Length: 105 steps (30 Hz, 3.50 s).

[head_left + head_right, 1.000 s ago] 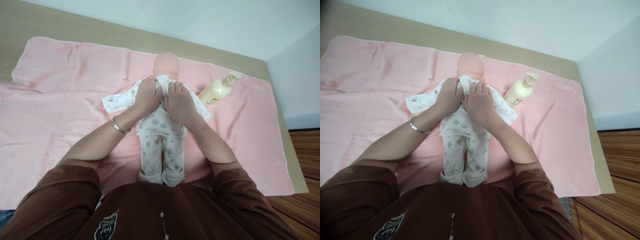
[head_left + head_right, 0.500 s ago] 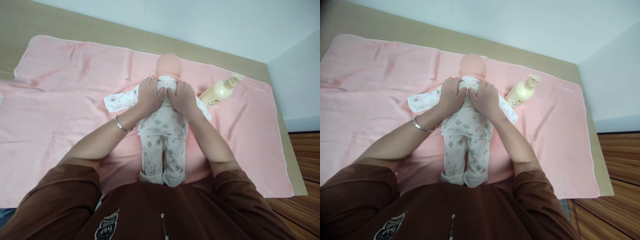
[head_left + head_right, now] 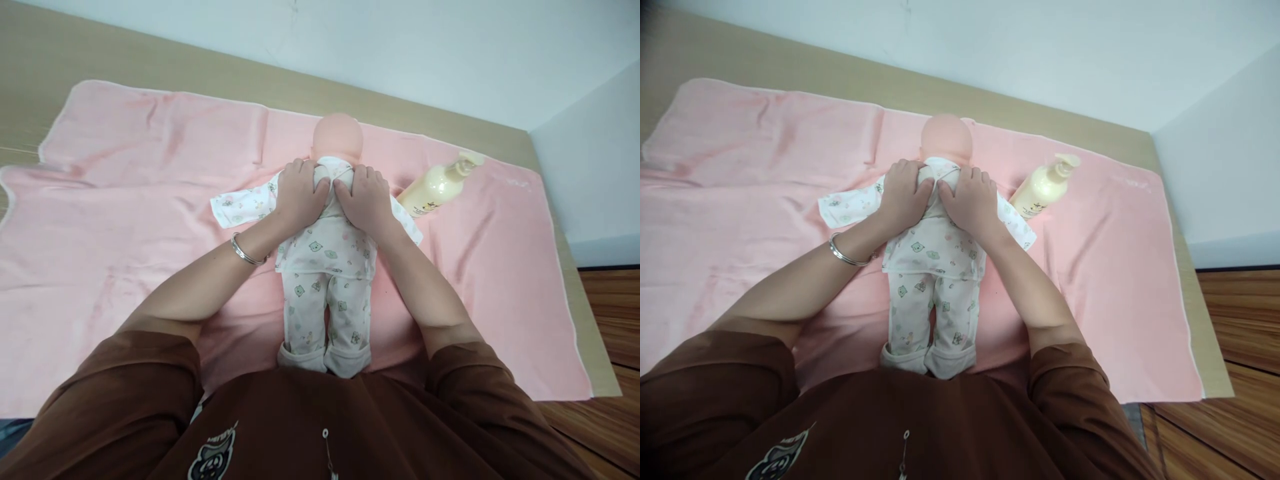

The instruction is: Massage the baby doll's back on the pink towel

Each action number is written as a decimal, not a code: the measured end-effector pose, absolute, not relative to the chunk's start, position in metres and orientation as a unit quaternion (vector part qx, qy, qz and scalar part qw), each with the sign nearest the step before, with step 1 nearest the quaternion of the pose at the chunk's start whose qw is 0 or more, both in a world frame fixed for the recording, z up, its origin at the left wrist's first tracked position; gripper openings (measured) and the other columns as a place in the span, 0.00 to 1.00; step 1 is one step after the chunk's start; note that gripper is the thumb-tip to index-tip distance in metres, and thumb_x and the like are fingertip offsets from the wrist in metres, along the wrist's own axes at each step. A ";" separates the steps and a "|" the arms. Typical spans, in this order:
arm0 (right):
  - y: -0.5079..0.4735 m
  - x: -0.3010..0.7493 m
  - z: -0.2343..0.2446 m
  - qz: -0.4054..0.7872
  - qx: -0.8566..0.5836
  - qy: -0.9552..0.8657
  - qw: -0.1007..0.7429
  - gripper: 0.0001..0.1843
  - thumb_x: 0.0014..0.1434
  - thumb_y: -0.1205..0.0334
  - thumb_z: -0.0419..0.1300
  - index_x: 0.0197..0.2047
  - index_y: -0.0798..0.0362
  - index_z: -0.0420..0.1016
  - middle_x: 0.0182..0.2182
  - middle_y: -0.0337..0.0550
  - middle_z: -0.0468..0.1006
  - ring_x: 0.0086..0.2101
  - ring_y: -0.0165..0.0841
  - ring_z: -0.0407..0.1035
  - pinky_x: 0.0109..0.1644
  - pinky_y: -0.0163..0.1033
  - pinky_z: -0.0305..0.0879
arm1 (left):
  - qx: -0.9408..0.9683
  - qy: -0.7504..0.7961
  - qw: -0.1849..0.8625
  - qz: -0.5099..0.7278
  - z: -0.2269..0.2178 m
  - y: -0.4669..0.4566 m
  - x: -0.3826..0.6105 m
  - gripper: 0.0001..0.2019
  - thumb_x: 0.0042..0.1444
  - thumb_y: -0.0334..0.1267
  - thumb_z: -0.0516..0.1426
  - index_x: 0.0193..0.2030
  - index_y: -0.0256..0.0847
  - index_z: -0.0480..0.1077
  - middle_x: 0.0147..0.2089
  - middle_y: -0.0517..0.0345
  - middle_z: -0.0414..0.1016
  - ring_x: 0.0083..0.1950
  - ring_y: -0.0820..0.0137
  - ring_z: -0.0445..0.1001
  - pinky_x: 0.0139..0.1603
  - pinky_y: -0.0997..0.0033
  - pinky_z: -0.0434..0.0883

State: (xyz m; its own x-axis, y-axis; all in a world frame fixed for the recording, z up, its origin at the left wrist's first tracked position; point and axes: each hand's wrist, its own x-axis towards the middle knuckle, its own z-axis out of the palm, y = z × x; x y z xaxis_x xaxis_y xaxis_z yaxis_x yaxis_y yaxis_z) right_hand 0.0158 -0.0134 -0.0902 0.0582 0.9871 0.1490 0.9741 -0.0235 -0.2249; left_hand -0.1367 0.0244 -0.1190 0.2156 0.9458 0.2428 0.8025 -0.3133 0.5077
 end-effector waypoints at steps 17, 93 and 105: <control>-0.013 0.015 -0.088 0.041 -0.723 -0.679 0.121 0.27 0.75 0.44 0.47 0.57 0.60 0.69 0.56 0.60 0.76 0.58 0.52 0.71 0.64 0.57 0.66 | 0.774 0.586 0.127 0.204 -0.106 0.022 -0.134 0.18 0.72 0.38 0.51 0.60 0.27 0.71 0.60 0.33 0.77 0.65 0.44 0.74 0.70 0.46 0.69; -0.019 0.011 -0.071 0.111 -0.715 -0.684 0.093 0.31 0.76 0.61 0.42 0.75 0.69 0.59 0.76 0.65 0.60 0.76 0.55 0.53 0.80 0.67 0.51 | 0.830 0.490 0.122 0.238 -0.100 -0.014 -0.135 0.23 0.72 0.39 0.48 0.69 0.33 0.66 0.74 0.33 0.66 0.79 0.43 0.60 0.81 0.37 0.58; -0.042 -0.003 -0.060 0.081 -0.678 -0.730 0.025 0.36 0.75 0.57 0.46 0.81 0.64 0.48 0.80 0.67 0.49 0.79 0.63 0.45 0.79 0.75 0.46 | 0.827 0.490 0.163 0.222 -0.104 0.023 -0.144 0.14 0.66 0.31 0.46 0.46 0.40 0.73 0.52 0.40 0.77 0.59 0.51 0.74 0.69 0.45 0.73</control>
